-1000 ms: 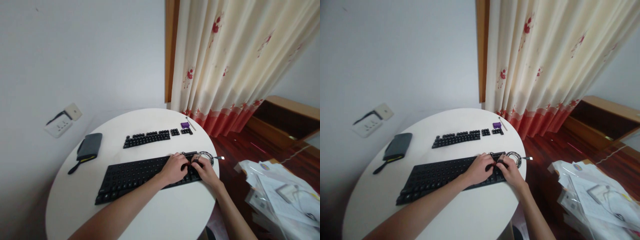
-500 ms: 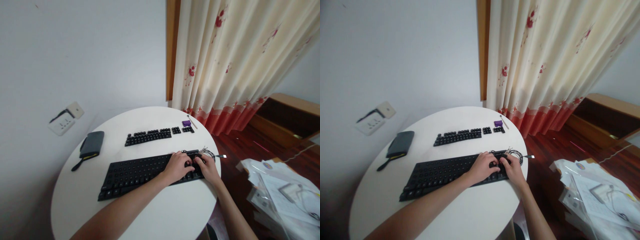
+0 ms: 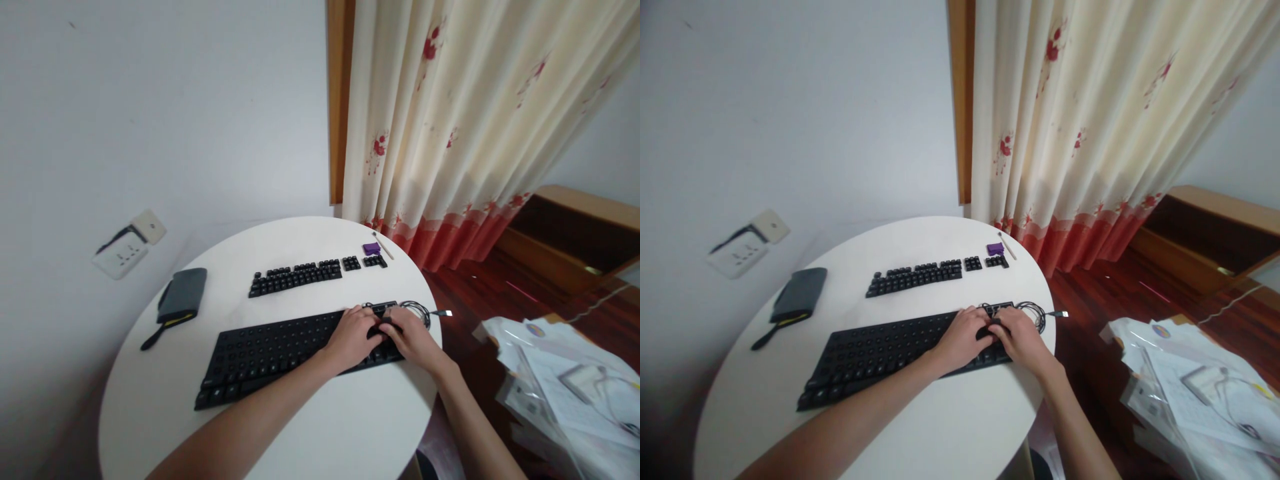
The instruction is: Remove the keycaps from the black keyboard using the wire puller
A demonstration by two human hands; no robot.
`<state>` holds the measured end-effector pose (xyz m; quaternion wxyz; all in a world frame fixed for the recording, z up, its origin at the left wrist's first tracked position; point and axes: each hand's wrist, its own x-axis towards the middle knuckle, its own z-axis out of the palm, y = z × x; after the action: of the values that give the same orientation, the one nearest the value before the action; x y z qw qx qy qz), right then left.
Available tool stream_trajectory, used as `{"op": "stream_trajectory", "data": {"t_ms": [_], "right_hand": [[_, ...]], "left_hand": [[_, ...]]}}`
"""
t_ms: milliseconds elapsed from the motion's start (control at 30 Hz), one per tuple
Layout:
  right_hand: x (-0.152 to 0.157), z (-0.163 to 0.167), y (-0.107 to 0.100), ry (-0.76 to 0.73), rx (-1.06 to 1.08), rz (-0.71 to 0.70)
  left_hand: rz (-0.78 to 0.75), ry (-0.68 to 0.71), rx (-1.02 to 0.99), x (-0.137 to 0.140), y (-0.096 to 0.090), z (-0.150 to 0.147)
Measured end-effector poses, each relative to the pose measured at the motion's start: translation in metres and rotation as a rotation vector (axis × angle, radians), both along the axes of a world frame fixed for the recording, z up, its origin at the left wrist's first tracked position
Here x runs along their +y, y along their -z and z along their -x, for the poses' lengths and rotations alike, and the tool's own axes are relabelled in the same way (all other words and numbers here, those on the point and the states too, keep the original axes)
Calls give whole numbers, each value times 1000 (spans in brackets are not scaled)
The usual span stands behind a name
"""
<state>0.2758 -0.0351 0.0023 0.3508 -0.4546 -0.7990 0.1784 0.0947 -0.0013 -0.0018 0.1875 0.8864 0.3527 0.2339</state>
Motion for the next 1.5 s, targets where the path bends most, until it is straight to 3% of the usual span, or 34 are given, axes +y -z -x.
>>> {"op": "stream_trajectory", "data": {"t_ms": [67, 333, 533, 633, 867, 1033, 1300, 1500], "right_hand": [[1, 2, -2, 12, -21, 11], [3, 7, 14, 218, 225, 129], [9, 9, 12, 270, 221, 178], [5, 9, 15, 278, 269, 141], [-9, 8, 22, 320, 317, -85], [-10, 6, 28, 339, 296, -63], [-9, 7, 26, 343, 313, -34], [-9, 9, 20, 346, 340, -31]], "left_hand": [[-4, -2, 12, 1, 0, 0], [31, 9, 7, 1, -4, 0], [32, -16, 9, 1, -3, -2], [44, -1, -11, 1, -4, -2], [-39, 75, -113, -5, -8, 0], [-78, 78, -152, -10, -4, 0], [-268, 81, 48, -13, -1, -3], [-350, 43, 58, -16, -7, -2]]}}
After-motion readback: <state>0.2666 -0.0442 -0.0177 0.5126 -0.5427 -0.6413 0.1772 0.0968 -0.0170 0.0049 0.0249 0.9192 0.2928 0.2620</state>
